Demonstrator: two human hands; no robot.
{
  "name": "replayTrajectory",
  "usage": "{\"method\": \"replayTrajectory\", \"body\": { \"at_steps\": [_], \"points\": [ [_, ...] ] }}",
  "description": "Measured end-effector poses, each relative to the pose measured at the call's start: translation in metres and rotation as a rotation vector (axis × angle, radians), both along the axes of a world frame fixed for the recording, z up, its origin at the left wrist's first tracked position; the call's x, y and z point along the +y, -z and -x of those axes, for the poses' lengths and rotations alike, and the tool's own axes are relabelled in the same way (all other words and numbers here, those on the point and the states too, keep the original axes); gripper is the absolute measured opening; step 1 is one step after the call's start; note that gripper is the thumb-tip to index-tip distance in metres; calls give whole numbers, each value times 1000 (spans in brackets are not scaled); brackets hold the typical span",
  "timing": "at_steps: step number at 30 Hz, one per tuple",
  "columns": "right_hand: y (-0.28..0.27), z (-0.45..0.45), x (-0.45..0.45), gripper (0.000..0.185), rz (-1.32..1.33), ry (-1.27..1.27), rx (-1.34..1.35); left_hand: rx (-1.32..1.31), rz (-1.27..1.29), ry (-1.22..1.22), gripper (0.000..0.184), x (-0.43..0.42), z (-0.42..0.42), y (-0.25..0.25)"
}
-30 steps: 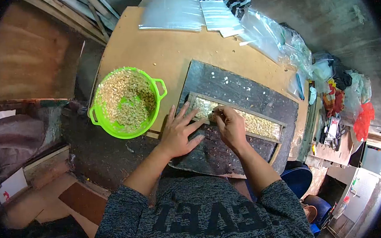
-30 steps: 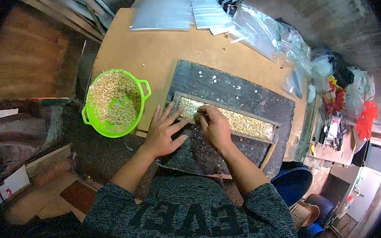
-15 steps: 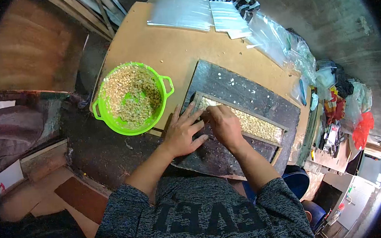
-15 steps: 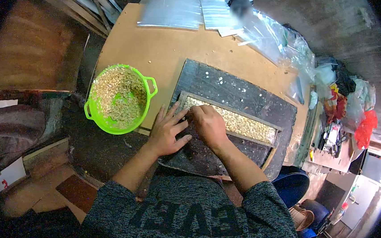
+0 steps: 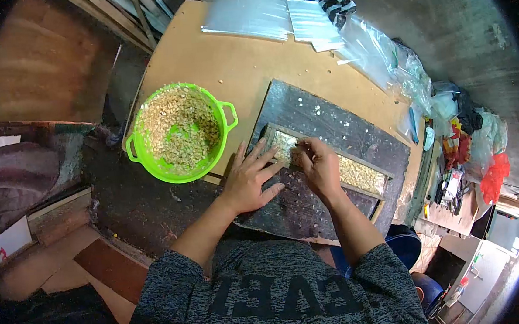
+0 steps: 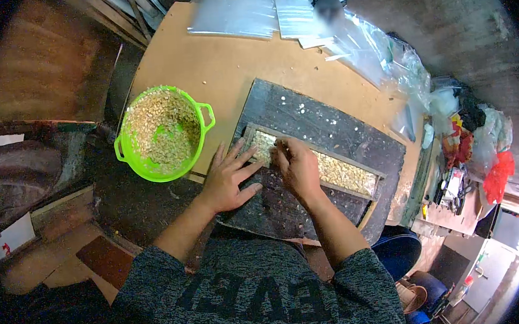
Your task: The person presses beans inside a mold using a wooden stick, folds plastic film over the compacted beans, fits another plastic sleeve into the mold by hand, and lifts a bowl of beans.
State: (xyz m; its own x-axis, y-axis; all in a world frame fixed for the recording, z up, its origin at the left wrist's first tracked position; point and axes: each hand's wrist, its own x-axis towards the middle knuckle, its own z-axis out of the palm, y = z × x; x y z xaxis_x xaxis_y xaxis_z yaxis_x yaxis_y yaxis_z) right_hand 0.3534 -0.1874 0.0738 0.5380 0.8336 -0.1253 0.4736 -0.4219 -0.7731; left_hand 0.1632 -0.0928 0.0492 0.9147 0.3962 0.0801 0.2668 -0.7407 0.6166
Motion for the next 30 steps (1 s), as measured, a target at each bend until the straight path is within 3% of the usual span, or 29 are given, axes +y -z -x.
{"method": "replayTrajectory", "body": {
  "at_steps": [11,17,19,24,26,30],
  "points": [
    [10,1,18,14,-120,-153,-241,-8,0,-19,52,-1,0,3],
    [8,0,20,22,-3,-297,-348,21,-13,-5,52,-1,2,2],
    [4,1,15,24,-116,-238,-308,13,-19,-6,52,-1,2,1],
    [-3,-9,-18,26,-79,-62,-183,11,-5,-14,53,-2,2,-6],
    [-5,-11,-35,22,-89,124,-52,17,-17,-23,53,-3,2,-11],
    [12,-25,-84,15,-145,260,20,-1,-50,-17,54,-7,1,-12]
  ]
}}
